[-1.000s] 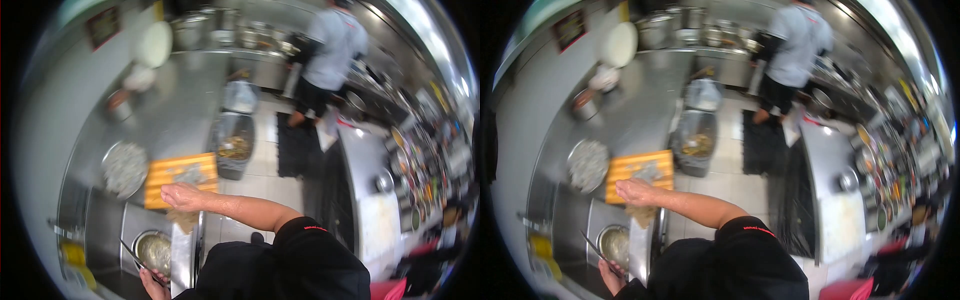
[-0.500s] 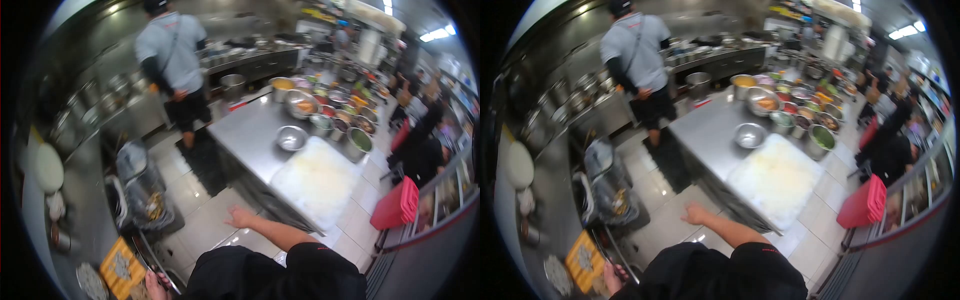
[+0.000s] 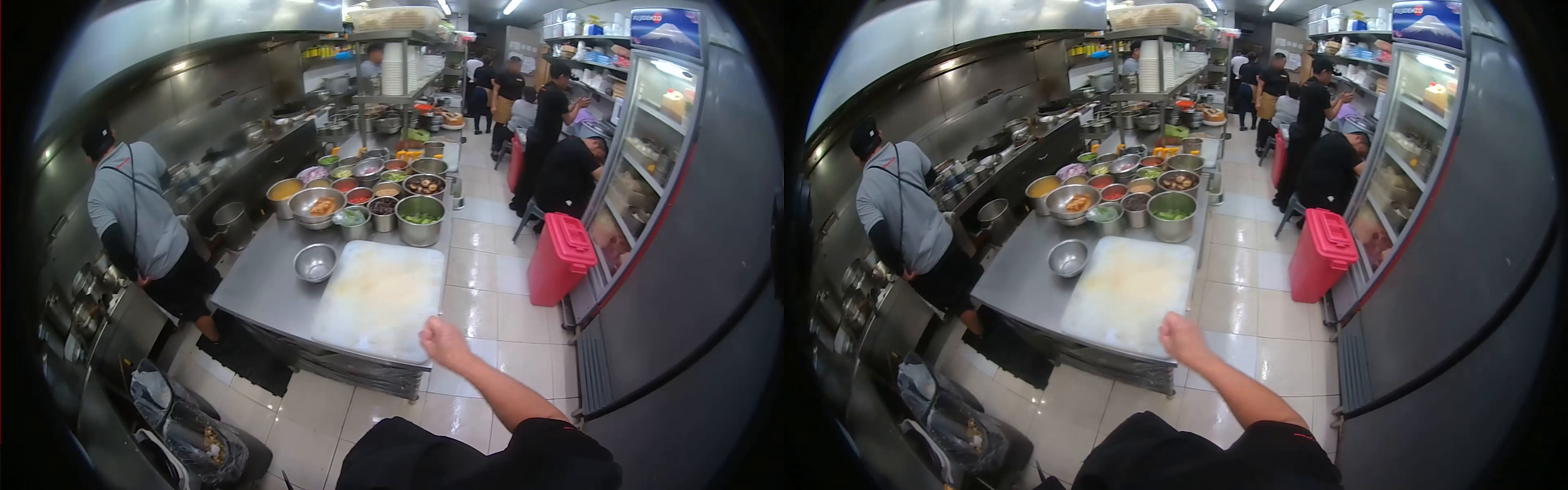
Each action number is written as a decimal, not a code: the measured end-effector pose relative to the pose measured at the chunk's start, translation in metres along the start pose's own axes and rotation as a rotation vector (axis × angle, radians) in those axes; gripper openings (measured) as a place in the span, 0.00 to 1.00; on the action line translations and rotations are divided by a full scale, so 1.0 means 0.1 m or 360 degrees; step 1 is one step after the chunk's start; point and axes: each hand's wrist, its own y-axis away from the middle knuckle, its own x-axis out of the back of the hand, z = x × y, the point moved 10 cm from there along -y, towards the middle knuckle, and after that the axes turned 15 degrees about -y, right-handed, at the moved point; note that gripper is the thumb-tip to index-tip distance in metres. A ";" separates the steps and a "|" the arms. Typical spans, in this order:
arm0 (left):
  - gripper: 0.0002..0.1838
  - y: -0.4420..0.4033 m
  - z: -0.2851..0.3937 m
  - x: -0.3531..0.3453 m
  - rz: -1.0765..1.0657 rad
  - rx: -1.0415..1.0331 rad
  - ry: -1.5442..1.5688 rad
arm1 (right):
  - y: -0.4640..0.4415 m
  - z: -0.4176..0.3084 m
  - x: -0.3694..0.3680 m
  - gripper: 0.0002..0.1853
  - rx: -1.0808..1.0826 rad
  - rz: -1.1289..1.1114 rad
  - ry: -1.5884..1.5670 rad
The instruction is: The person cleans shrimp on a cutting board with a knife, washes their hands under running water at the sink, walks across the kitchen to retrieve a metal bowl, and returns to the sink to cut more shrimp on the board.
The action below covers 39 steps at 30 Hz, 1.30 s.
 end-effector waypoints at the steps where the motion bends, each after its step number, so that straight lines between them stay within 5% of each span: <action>1: 0.23 -0.06 -0.03 -0.12 -0.0054 0.0030 -0.0049 | 0.00 0.22 0.27 0.11 -0.0020 0.0031 0.0177; 3: 0.23 -0.12 -0.11 -0.39 -0.0151 0.0108 -0.0147 | 0.11 1.21 0.57 0.17 -0.0453 -0.0245 0.0438; 5: 0.22 -0.14 -0.18 -0.64 -0.0235 0.0184 -0.0273 | 0.72 2.32 0.68 0.42 -0.0585 -0.0716 0.0850; 6: 0.22 -0.15 -0.26 -0.80 -0.0290 0.0232 -0.0342 | 1.17 2.58 0.87 0.60 -0.1191 -0.1110 0.1153; 7: 0.22 -0.16 -0.32 -0.94 -0.0338 0.0283 -0.0408 | 1.56 3.17 0.97 0.64 -0.1351 -0.1108 0.1124; 8: 0.22 -0.15 -0.37 -1.08 -0.0379 0.0336 -0.0455 | 1.95 4.11 0.87 0.61 -0.1343 -0.1321 0.1118; 9: 0.22 -0.13 -0.52 -1.22 -0.0422 0.0405 -0.0522 | 2.32 4.00 0.96 0.58 -0.1640 -0.1672 0.0866; 12: 0.22 0.02 -0.88 -1.65 -0.0531 0.0590 -0.0673 | 3.12 4.91 1.22 0.57 -0.1859 -0.1721 0.0573; 14: 0.22 0.00 -0.96 -1.93 -0.0580 0.0630 -0.0782 | 2.89 5.17 1.74 0.49 -0.1893 -0.1331 0.0860; 16: 0.22 -0.12 -0.91 -2.25 -0.0614 0.0565 -0.0939 | 2.42 4.56 2.38 0.42 -0.2198 -0.0555 0.0280; 18: 0.22 -0.38 -0.69 -2.54 -0.0566 0.0442 -0.1081 | 1.88 4.94 2.76 0.46 -0.2027 -0.0691 0.0765; 21: 0.23 -0.69 -0.12 -2.78 -0.0337 0.0369 -0.1022 | 0.60 5.04 3.16 0.50 -0.1254 -0.0547 0.1041; 26: 0.24 -0.26 1.10 -2.81 -0.0012 0.0670 -0.0509 | -1.83 4.16 3.27 0.31 -0.0164 -0.0092 0.0632; 29: 0.26 -0.36 0.61 -3.43 -0.0284 0.0457 -0.0602 | -3.16 2.90 2.59 0.34 0.0233 -0.0160 0.0510; 33: 0.28 0.12 0.01 -4.08 -0.0406 0.0665 -0.0654 | -4.16 0.81 1.09 0.34 0.0643 -0.0486 0.0274; 34: 0.28 0.18 0.01 -4.22 -0.0440 0.0559 -0.1013 | -4.33 0.49 0.68 0.33 0.0802 -0.0566 0.0254; 35: 0.28 0.65 -0.38 -4.50 -0.0357 0.1476 0.0090 | -4.47 0.22 0.29 0.33 0.0844 -0.0633 0.0177; 39: 0.27 0.93 -0.10 -4.86 -0.0430 0.1545 0.0229 | -5.19 -0.04 -1.36 0.41 0.0688 -0.0990 0.0378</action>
